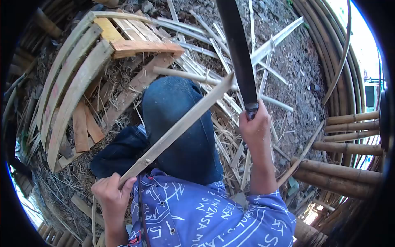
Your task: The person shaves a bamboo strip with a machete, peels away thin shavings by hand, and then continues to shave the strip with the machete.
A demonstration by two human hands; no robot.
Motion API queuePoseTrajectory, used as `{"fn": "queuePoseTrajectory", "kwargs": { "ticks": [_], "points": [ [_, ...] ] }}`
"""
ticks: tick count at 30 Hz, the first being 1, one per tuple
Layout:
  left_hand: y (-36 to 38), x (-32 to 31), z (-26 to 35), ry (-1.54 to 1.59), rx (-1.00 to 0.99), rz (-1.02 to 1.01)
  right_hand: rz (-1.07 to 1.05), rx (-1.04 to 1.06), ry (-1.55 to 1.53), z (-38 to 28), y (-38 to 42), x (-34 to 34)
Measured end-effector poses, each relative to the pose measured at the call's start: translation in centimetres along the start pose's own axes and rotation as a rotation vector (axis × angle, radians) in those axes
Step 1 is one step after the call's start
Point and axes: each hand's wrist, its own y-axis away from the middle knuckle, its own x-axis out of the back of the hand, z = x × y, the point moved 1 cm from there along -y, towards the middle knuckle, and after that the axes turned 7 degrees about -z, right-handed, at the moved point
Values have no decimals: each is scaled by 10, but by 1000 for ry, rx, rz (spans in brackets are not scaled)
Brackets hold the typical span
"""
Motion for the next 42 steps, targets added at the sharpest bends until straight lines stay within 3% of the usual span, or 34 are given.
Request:
{"fn": "queuePoseTrajectory", "kwargs": {
  "ticks": [3,7,10,11,14,18,22,25,26,30,33,35,38,42],
  "points": [
    [3,-1,0,-9,7,-11,18,24,-2,-4,4,-9],
    [5,-7,2,-6,45,-15,-190,-142,-67,-12,11,-5],
    [5,-7,2,3,44,-25,-227,8,-140,-7,15,-3],
    [5,-6,2,-11,40,-20,-182,19,-16,-6,9,4],
    [4,-3,4,-62,-5,-3,-163,-154,-34,-9,-13,13],
    [5,-1,4,-66,8,2,-167,86,-12,-14,11,-1],
    [-1,0,11,-85,-10,-1,-206,-93,-37,-19,-8,5],
    [-2,0,10,-86,-19,12,-314,3,-163,-41,18,-3],
    [0,-1,7,-95,-10,23,-275,109,-110,-37,24,-8],
    [-6,-3,14,-76,-33,40,-211,-84,-113,-31,-4,1],
    [-5,-3,14,-44,-3,45,-176,91,-89,-37,25,-16],
    [-4,-4,9,-65,-8,52,-249,88,-113,-45,34,-15],
    [-15,-4,25,-48,-16,33,-285,-75,-55,-39,13,-7],
    [-13,-6,20,-41,4,51,-212,15,-185,-49,44,-22]
  ]
}}
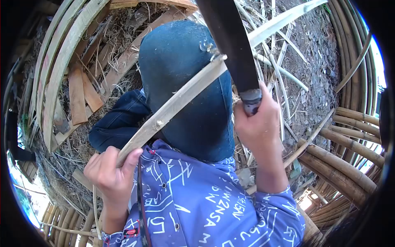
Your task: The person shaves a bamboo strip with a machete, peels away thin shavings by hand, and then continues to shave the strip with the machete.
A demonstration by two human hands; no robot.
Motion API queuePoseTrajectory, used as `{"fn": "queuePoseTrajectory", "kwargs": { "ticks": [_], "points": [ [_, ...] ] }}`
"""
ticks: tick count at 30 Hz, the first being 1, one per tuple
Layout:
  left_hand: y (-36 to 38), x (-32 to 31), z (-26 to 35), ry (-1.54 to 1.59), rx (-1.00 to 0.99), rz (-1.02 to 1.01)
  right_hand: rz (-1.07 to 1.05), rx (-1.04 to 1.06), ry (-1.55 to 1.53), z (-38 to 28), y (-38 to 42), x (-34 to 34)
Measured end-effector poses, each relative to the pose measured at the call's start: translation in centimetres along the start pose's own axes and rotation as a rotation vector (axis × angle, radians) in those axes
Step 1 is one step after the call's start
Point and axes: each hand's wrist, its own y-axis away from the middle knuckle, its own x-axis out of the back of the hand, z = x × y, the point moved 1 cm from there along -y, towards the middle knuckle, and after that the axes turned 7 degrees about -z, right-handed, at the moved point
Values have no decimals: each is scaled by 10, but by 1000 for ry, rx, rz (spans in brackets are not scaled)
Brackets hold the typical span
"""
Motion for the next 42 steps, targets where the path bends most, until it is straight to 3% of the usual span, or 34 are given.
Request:
{"fn": "queuePoseTrajectory", "kwargs": {
  "ticks": [5,7,8,11,13,15,17,19,22,23,25,27,30,31,35,37,38,42],
  "points": [
    [-9,0,5,-49,-44,58,-51,-103,38,1,-15,12],
    [-10,0,4,-58,-24,74,-16,28,-25,1,-9,4],
    [-9,1,3,-37,-14,70,-103,-19,-39,7,-16,13],
    [-9,1,4,-7,0,87,-32,-155,-20,3,-26,16],
    [-13,3,5,-7,16,84,-28,81,-45,-1,-4,-2],
    [-13,0,3,-2,7,86,-83,65,-97,5,-4,2],
    [-14,0,3,9,5,81,-93,-87,7,3,-24,16],
    [-19,2,7,6,20,99,-14,-144,21,-2,-23,8],
    [-19,3,0,27,32,99,-41,135,-27,-4,1,-15],
    [-20,3,-1,21,22,96,-34,129,-35,-4,-3,-11],
    [-19,1,1,27,13,113,-95,-89,33,-5,-19,4],
    [-21,2,4,16,26,111,-64,-118,65,-14,-14,-3],
    [-21,3,1,17,14,118,-72,125,74,-17,3,-10],
    [-21,3,-1,31,5,109,-134,61,109,-8,-3,-4],
    [-23,1,3,29,9,114,-54,-73,72,-19,-7,-6],
    [-24,-2,-3,79,37,173,-85,165,135,-20,8,-13],
    [-21,-3,-5,107,47,144,-145,92,9,-10,3,-10],
    [-28,1,5,46,56,132,-149,-41,7,-24,-1,-10]
  ]
}}
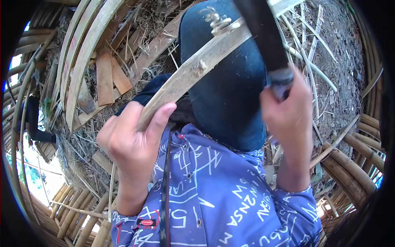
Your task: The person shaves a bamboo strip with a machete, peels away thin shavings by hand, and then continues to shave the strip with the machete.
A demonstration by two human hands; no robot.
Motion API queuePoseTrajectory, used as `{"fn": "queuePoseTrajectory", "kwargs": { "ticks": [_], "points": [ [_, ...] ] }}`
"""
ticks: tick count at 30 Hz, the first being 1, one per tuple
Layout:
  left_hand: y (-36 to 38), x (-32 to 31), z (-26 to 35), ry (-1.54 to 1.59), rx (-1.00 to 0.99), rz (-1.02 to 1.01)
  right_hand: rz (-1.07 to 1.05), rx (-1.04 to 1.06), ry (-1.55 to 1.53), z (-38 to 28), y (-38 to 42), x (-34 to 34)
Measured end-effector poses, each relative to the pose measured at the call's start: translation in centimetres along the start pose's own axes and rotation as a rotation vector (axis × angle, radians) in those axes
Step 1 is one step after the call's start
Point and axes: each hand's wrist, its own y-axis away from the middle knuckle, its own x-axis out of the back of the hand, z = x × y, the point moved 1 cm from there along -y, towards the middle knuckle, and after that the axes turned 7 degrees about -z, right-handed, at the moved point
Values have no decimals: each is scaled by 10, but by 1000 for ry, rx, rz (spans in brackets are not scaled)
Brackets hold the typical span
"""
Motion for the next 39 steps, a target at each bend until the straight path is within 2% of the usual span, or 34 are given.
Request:
{"fn": "queuePoseTrajectory", "kwargs": {
  "ticks": [1,3,5,6,9,11,14,15,17,20,23,25,28,29,31,33,35,36,37,39],
  "points": [
    [3,0,-4,-6,-1,3,22,96,14,0,10,-10],
    [8,-3,-14,67,23,20,7,153,-24,6,7,-1],
    [5,-4,-8,75,38,7,17,-15,35,6,-3,12],
    [0,-2,-4,38,11,29,111,55,10,6,-5,8],
    [5,1,-6,31,17,5,16,157,-15,1,15,-10],
    [10,-2,-13,135,11,28,-44,98,38,9,8,6],
    [6,5,-2,7,37,-17,81,-6,10,-2,2,8],
    [9,6,-5,5,44,-14,7,75,47,1,11,-2],
    [10,4,-12,49,23,26,9,210,13,4,19,-8],
    [9,3,-7,40,39,2,50,67,28,5,1,9],
    [6,3,-7,27,36,14,-1,185,-14,0,18,-9],
    [8,0,-12,85,40,43,-13,174,46,-4,21,-4],
    [7,2,-5,34,18,41,36,-10,-10,-2,0,7],
    [9,3,-5,33,33,32,19,-13,-7,-5,9,1],
    [4,4,-6,-12,48,14,-115,132,-17,-9,26,-11],
    [4,-2,-12,26,15,58,-94,207,15,-5,18,-4],
    [4,-3,-15,61,6,97,-58,-8,-7,-8,3,5],
    [3,-1,-13,26,6,86,51,68,18,-5,1,-1],
    [3,0,-11,-9,2,80,39,72,20,-6,8,-7],
    [2,-1,-13,8,3,83,-188,149,3,-13,26,-18]
  ]
}}
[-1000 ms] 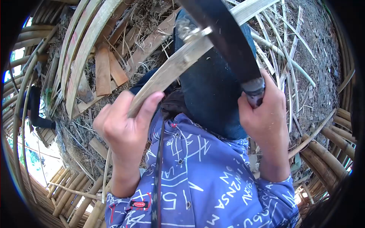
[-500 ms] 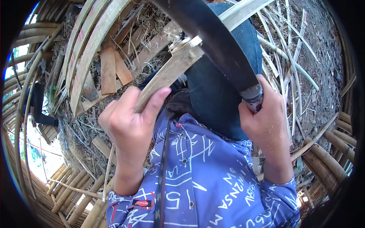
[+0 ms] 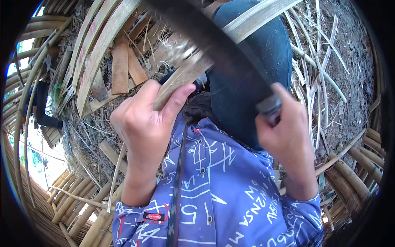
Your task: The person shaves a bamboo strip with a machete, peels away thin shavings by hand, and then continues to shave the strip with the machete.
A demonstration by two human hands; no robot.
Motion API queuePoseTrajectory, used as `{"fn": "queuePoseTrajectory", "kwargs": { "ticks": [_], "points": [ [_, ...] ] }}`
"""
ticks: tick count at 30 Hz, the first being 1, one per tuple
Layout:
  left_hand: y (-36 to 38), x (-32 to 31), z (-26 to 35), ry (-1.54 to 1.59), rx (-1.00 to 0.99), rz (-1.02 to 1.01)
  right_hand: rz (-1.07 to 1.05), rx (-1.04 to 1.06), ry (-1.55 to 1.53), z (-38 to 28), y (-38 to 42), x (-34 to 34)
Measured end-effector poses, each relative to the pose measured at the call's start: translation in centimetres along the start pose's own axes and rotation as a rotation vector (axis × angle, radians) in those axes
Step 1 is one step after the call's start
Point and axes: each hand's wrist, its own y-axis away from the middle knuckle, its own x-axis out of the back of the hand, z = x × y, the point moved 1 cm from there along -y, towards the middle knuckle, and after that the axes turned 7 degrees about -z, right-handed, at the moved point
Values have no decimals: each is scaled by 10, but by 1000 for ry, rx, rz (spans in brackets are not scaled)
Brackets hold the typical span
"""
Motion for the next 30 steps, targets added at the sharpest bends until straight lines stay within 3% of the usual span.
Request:
{"fn": "queuePoseTrajectory", "kwargs": {
  "ticks": [2,6,11,16,20,23,27,30],
  "points": [
    [1,-2,-3,5,25,-49,-47,64,115,3,-4,3],
    [6,2,-3,135,17,-37,134,-95,-9,1,-16,14],
    [0,9,-5,215,29,-114,199,-81,-12,8,-19,5],
    [-2,16,-11,175,-29,-115,134,-101,-81,1,-18,12],
    [2,13,-16,103,-77,-25,149,-123,-227,12,-17,9],
    [8,13,-22,140,-125,-99,269,-4,-669,13,-23,5],
    [14,11,-30,290,-131,-241,330,124,-790,7,-30,6],
    [16,9,-32,328,-164,-215,375,94,-825,11,-35,3]
  ]
}}
